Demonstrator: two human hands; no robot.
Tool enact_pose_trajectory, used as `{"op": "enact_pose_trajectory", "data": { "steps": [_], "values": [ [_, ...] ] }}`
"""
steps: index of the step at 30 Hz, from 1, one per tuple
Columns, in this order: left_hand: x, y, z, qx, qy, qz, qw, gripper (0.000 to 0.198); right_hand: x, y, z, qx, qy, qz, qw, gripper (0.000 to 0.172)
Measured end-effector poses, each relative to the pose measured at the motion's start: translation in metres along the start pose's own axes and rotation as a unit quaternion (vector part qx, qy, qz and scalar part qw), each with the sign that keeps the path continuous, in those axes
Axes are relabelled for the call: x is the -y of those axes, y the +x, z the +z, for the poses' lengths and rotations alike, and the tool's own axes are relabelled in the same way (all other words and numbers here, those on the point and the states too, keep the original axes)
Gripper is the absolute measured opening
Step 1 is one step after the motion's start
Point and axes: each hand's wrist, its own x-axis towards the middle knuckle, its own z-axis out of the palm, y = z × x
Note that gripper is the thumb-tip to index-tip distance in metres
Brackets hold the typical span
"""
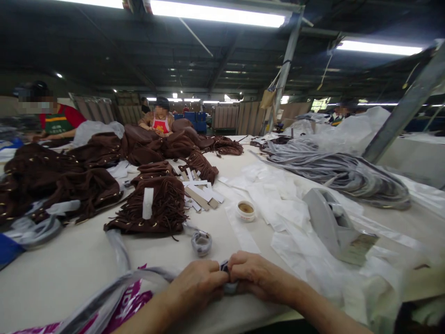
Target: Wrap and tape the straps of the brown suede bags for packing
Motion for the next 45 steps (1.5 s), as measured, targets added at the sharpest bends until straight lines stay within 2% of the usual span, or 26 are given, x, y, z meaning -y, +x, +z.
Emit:
{"op": "enact_pose_trajectory", "data": {
  "steps": [2,4,8,11,13,19,22,27,31,34,36,38,40,42,44,45],
  "values": [
    [0.002,0.0,-0.001,0.007,0.041,0.024,0.999,0.016,-0.001,0.0,-0.001,-0.006,0.017,0.0,1.0,0.011],
    [-0.004,0.001,0.007,-0.004,0.065,0.016,0.998,0.013,0.001,0.0,0.004,-0.005,0.001,0.014,1.0,0.01],
    [-0.031,0.005,0.039,-0.053,0.029,-0.097,0.993,0.019,0.016,-0.001,0.02,0.013,-0.114,0.112,0.987,0.018],
    [-0.043,0.004,0.053,-0.068,-0.026,-0.151,0.986,0.024,0.021,-0.004,0.026,0.006,-0.119,0.154,0.981,0.016],
    [-0.041,0.001,0.049,-0.062,-0.042,-0.133,0.988,0.027,0.018,-0.007,0.025,-0.011,-0.084,0.141,0.986,0.012],
    [-0.013,-0.004,0.022,-0.01,-0.017,-0.068,0.997,0.049,-0.006,-0.011,0.015,-0.019,-0.003,0.064,0.998,0.013],
    [-0.012,-0.002,0.023,0.009,0.016,-0.082,0.996,0.06,-0.01,-0.011,0.015,-0.025,0.023,0.05,0.998,0.014],
    [-0.021,0.0,0.032,0.045,0.08,-0.107,0.99,0.06,-0.009,-0.01,0.018,-0.022,0.032,0.052,0.998,0.012],
    [-0.018,-0.002,0.026,-0.004,0.084,-0.079,0.993,0.053,-0.01,-0.01,0.015,-0.016,0.031,0.05,0.998,0.013],
    [-0.014,-0.002,0.018,-0.043,0.057,-0.04,0.997,0.032,-0.011,-0.01,0.008,0.002,0.029,0.024,0.999,0.009],
    [-0.016,0.001,0.02,-0.057,0.031,-0.034,0.997,0.019,-0.008,-0.009,0.005,0.008,0.026,0.011,1.0,0.006],
    [-0.022,0.004,0.03,-0.079,0.01,-0.056,0.995,0.016,0.0,-0.006,0.004,0.011,0.008,0.01,1.0,0.005],
    [-0.031,0.009,0.042,-0.115,-0.013,-0.096,0.989,0.021,0.01,-0.003,0.008,0.013,-0.052,0.044,0.998,0.013],
    [-0.039,0.011,0.05,-0.141,-0.04,-0.129,0.981,0.026,0.018,0.0,0.015,0.024,-0.134,0.113,0.984,0.021],
    [-0.041,0.01,0.049,-0.134,-0.058,-0.14,0.979,0.025,0.02,0.001,0.021,0.023,-0.176,0.155,0.972,0.021],
    [-0.039,0.008,0.045,-0.116,-0.066,-0.131,0.982,0.023,0.019,0.0,0.023,0.017,-0.168,0.15,0.974,0.018]
  ]
}}
